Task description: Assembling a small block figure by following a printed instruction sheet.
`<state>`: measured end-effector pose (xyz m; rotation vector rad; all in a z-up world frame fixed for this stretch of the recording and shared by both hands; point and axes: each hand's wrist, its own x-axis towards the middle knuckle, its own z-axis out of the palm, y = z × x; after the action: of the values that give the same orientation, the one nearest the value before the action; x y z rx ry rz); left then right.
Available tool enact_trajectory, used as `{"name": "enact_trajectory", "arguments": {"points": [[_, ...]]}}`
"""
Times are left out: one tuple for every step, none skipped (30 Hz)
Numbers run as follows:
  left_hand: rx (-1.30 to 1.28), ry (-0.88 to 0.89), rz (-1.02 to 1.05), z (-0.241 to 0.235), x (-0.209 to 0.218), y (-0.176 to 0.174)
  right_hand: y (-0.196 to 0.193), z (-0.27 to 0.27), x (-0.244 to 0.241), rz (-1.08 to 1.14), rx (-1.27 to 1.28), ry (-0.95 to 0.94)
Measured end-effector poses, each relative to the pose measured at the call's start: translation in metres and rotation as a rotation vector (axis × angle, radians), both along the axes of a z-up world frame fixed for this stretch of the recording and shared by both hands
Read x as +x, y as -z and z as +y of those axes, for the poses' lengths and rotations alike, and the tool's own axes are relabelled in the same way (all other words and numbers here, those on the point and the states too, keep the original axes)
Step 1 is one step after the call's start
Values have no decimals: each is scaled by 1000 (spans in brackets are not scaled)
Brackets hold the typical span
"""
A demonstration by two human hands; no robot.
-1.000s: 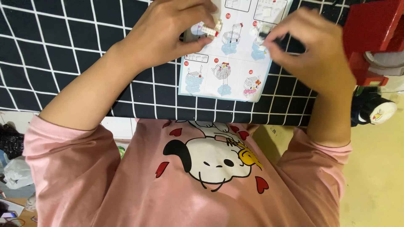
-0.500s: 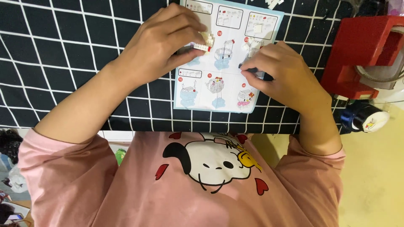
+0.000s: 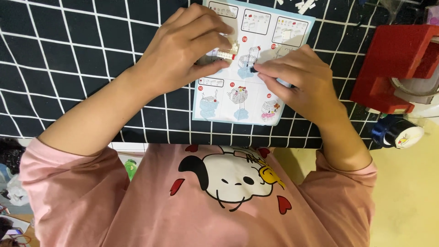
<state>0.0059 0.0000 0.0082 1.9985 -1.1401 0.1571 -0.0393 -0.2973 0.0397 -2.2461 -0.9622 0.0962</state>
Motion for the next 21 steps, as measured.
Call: {"name": "enact_trajectory", "arguments": {"points": [[9,-9,-3,-1,0,-1,2,5,0,-12,57,24],[8,-10,-5,-1,0,0,3,9,0,-14,56,23],[3,-6,-2,-2,0,2,3,13,0,14,80,57],[-2,-3,1,-2,0,3,4,17,-1,42,104,91],[-3,-4,-1,-3,-1,3,6,19,-1,40,103,89],[-39,9,43,-4,-1,4,8,21,-1,51,105,113],[-77,23,87,-4,-1,4,10,23,-1,62,105,138],[-80,21,85,-4,-2,5,9,24,-1,59,103,136],[-92,15,107,-4,-2,7,9,26,-1,64,96,148],[-103,9,130,-4,-3,8,9,27,0,68,90,160],[-105,6,128,-4,-3,6,10,27,0,66,88,157],[-126,40,130,-5,-3,4,11,27,0,72,107,156],[-146,75,131,-5,-3,2,12,27,0,76,128,156],[-146,72,127,-6,-4,3,12,27,0,72,128,153],[-117,76,77,-6,-4,4,12,27,1,67,133,154],[-89,79,27,-6,-4,5,11,27,1,62,137,154],[-89,78,24,-8,-4,6,10,27,2,59,137,152],[-83,77,-19,-9,-4,6,9,27,3,63,153,148],[-77,76,-61,-10,-4,6,8,27,3,68,170,143],[-77,73,-64,-11,-5,6,7,27,4,66,169,140],[-66,63,-121,-12,-5,5,6,27,4,45,171,135]]}}
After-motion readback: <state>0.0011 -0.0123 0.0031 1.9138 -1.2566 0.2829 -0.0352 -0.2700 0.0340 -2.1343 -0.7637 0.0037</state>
